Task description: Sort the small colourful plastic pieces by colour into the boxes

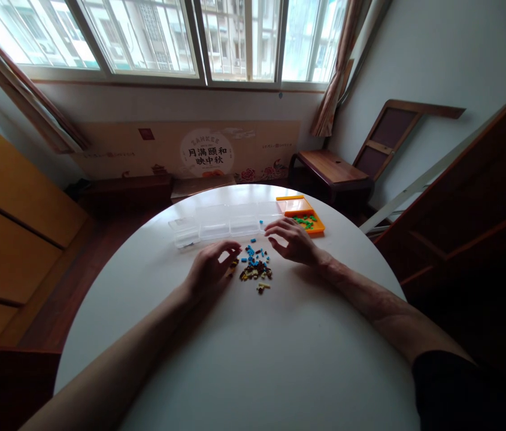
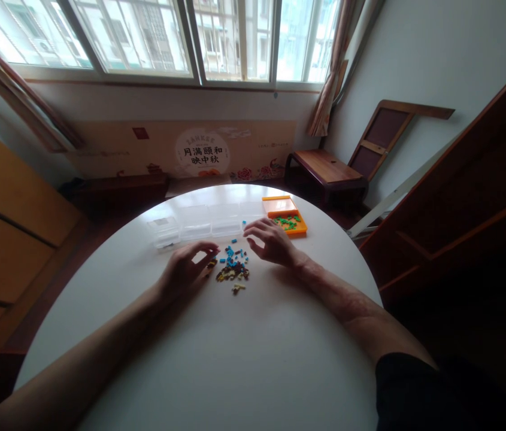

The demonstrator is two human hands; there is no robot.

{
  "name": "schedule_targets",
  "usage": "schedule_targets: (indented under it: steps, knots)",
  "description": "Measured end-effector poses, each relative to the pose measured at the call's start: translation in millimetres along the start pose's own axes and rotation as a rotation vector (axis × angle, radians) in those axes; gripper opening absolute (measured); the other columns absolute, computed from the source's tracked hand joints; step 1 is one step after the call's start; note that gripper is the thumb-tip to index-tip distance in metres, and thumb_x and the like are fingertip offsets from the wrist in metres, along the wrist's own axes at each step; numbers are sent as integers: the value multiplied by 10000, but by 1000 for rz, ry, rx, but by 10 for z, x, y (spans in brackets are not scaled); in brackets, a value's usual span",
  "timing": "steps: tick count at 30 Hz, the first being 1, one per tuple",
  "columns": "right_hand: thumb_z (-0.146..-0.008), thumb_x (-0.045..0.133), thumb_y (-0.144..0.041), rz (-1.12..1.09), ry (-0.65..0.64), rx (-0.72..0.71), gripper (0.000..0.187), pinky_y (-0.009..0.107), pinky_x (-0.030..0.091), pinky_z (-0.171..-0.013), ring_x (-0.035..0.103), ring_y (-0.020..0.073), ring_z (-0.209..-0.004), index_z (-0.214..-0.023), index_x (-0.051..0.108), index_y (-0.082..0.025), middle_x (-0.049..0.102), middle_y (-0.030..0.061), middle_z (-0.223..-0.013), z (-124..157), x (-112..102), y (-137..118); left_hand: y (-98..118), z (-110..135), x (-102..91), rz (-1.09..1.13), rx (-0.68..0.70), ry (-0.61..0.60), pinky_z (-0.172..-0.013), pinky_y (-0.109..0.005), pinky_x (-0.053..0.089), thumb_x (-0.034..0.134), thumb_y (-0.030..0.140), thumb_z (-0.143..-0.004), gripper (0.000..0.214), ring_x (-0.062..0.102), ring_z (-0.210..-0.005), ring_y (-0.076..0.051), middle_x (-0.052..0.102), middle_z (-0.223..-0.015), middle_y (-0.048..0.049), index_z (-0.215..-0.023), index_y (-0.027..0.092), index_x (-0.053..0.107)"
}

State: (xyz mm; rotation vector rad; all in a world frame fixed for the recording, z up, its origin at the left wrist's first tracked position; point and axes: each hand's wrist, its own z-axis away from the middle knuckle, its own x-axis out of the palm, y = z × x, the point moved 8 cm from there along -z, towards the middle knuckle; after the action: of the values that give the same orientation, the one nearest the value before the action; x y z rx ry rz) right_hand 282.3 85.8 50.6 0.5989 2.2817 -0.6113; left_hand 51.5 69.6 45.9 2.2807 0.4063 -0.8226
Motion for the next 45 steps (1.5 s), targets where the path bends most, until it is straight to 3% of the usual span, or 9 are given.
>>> schedule_targets:
  steps: [5, 12, 18, 28, 34, 39, 45]
  knots:
    - [-1038, 692, -230, -66, -57, -90, 105, 440, 546, -1007, 690, 254, -1096, -1122, 748, -260, 798, 49, -1177, -56, 84, -277, -46, -17, 6, 11, -25, 20, -877, -342, 609, 683, 262, -1031, 116, 787, -910, -203, 825, -1061, -34, -1126, 230, 740]
    - [-1011, 808, -393, -98, -94, 85, 154, 407, 554, -970, 676, 253, -1042, -1084, 812, -257, 772, 62, -1076, -25, 379, -433, -7, -6, 27, -120, -17, -70, -918, -387, 568, 685, 230, -979, 110, 759, -960, -240, 817, -1021, -29, -1059, 245, 758]
    - [-1012, 811, -346, -52, -122, 136, 129, 407, 535, -1003, 675, 248, -1073, -1118, 850, -282, 761, 60, -1114, 9, 543, -418, -31, 1, 39, -157, -65, -92, -967, -403, 537, 687, 241, -970, 103, 759, -944, -236, 827, -997, -11, -1032, 248, 768]
    - [-975, 860, -370, -67, -101, 199, 117, 411, 513, -986, 675, 241, -1044, -1053, 872, -284, 763, 55, -1103, -2, 508, -364, -42, -23, 51, -129, -83, -117, -925, -386, 525, 661, 270, -981, 105, 739, -930, -228, 812, -999, -15, -1026, 244, 752]
    - [-929, 894, -273, -91, -68, 240, 31, 393, 514, -941, 678, 228, -996, -938, 865, -277, 766, 36, -1043, 2, 510, -274, -30, -32, 38, -121, -80, -110, -918, -377, 525, 667, 263, -971, 102, 737, -917, -224, 809, -980, -8, -1025, 248, 752]
    - [-968, 859, -299, -113, 37, 220, 36, 401, 515, -973, 695, 223, -1000, -956, 848, -266, 767, 31, -1041, -73, 302, -216, 0, -44, 31, -128, -73, -108, -939, -379, 538, 667, 263, -974, 102, 743, -930, -228, 812, -989, -9, -1028, 253, 752]
    - [-1018, 792, -339, 17, 265, 358, 110, 422, 528, -974, 692, 254, -994, -978, 843, -250, 761, 61, -1045, -83, -164, 304, -5, -37, 40, -147, -74, -129, -942, -387, 541, 650, 286, -988, 114, 739, -931, -231, 813, -999, -18, -1034, 251, 748]
